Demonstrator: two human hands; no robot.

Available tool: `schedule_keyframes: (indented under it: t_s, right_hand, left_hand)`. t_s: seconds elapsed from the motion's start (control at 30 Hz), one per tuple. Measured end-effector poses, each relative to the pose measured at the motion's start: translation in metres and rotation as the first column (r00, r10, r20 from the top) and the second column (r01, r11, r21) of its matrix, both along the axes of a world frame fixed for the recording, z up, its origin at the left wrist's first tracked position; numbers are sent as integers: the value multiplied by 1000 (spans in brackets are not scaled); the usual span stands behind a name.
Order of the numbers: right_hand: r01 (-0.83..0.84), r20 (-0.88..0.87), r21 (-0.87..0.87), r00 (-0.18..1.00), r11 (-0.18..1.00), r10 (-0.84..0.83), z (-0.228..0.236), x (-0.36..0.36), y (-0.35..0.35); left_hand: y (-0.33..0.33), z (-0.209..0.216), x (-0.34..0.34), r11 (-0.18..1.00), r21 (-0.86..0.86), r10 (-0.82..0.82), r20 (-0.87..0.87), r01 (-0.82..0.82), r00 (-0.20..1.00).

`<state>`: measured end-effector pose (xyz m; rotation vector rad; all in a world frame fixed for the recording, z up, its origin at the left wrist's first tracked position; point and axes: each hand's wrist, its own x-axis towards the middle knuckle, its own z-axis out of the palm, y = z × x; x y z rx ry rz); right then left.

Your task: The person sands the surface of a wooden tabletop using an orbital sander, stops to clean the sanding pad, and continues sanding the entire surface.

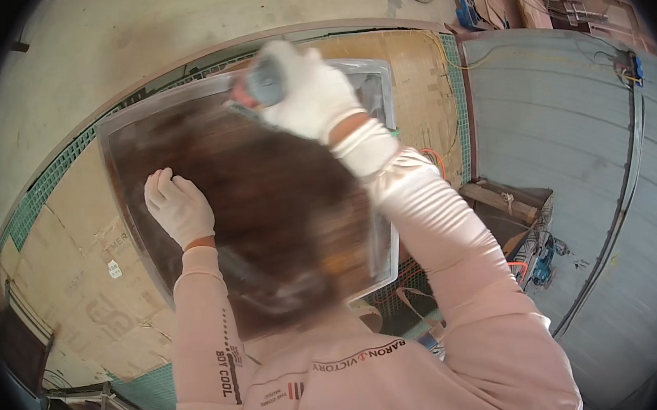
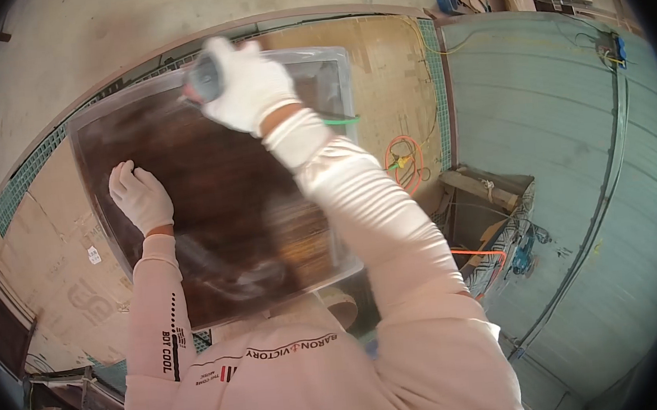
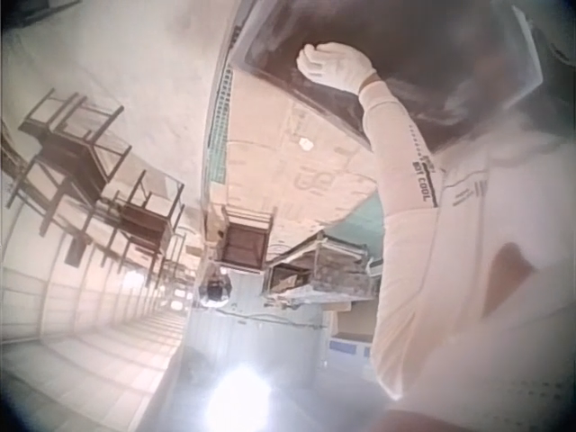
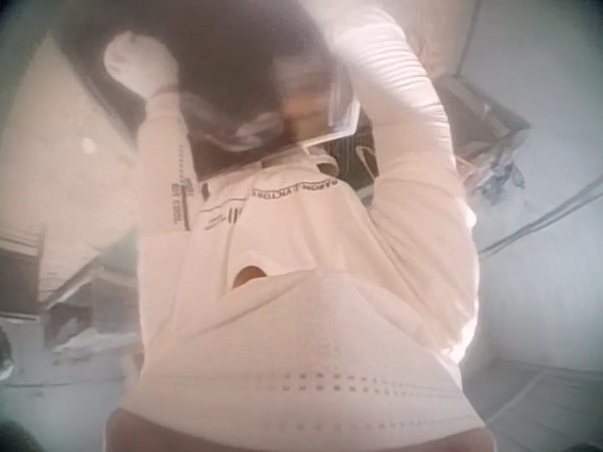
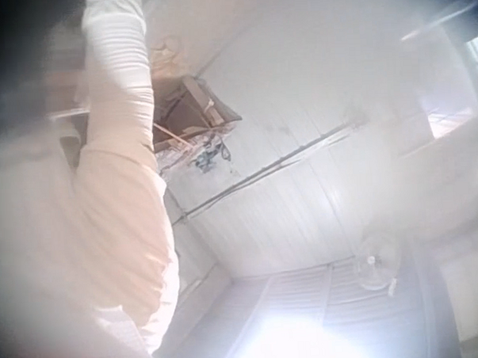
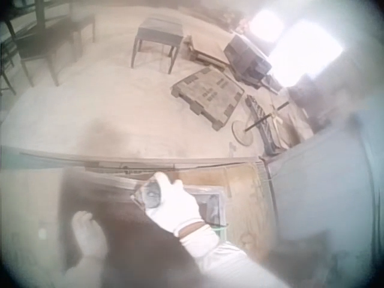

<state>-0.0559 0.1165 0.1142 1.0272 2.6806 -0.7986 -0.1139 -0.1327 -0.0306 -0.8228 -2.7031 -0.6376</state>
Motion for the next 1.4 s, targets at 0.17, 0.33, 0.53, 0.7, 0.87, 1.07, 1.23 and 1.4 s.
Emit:
schedule_keyframes:
  t_s: [0.17,0.33,0.53,0.7,0.87,1.07,1.23,1.4]
  right_hand:
    - [229,-59,44,972,973,-226,-12,95,103]
    - [314,171,130,927,941,-333,6,137,174]
    - [485,102,177,856,856,-506,-5,130,189]
    - [442,91,235,877,866,-472,-5,141,186]
    - [408,97,324,883,854,-459,13,149,174]
    - [355,-348,-112,861,928,-371,8,174,91]
    - [284,-293,-130,904,950,-311,13,109,13]
    - [106,-299,-39,948,994,-113,16,32,13]
  left_hand:
    - [-1,1,-3,1000,-11,-16,-17,16,1000]
    - [-4,1,-3,1000,-12,-27,-28,26,999]
    - [-1,3,-3,1000,8,-10,-11,10,1000]
    - [1,3,-2,1000,30,-2,13,1,1000]
    - [3,1,-4,1000,14,23,-16,-23,1000]
    - [27,13,-22,990,-88,-94,144,108,985]
    - [64,9,-91,979,-36,-200,34,202,979]
    - [50,19,-120,992,-83,98,-17,-99,995]
